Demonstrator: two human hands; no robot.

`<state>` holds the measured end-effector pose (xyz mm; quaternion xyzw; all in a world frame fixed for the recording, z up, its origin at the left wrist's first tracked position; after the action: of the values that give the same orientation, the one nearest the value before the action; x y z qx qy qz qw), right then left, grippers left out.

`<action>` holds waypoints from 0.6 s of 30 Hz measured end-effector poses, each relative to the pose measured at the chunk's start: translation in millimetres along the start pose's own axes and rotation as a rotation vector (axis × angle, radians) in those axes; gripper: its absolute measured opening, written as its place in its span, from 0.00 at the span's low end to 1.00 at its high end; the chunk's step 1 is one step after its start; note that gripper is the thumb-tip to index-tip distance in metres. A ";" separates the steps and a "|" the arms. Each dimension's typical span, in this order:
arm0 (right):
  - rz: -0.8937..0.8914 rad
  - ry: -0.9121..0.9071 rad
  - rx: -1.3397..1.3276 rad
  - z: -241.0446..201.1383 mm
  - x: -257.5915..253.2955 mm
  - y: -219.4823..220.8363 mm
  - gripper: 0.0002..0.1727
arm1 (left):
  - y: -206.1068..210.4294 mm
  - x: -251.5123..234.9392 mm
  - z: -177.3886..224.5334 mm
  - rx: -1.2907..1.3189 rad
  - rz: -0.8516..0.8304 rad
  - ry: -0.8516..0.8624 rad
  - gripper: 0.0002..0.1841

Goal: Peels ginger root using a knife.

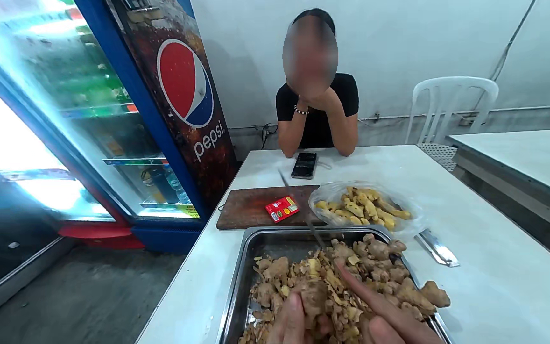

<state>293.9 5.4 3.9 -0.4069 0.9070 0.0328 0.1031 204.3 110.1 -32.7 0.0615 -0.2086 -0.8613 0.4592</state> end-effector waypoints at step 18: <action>-0.001 -0.447 0.766 -32.3 9.7 10.4 0.45 | -6.6 18.9 5.2 0.215 -0.039 -0.171 0.10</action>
<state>274.8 0.7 33.2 -0.3227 0.8090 -0.2185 0.4401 187.0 99.4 -29.0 0.0406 -0.3367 -0.8449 0.4137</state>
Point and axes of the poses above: each hand's wrist, its own x-axis away from the middle knuckle, its own y-axis out of the palm, z = x × y, the point moved 9 cm from there along -x, towards the middle knuckle, and after that the axes turned 15 degrees about z, right-handed, at the moved point
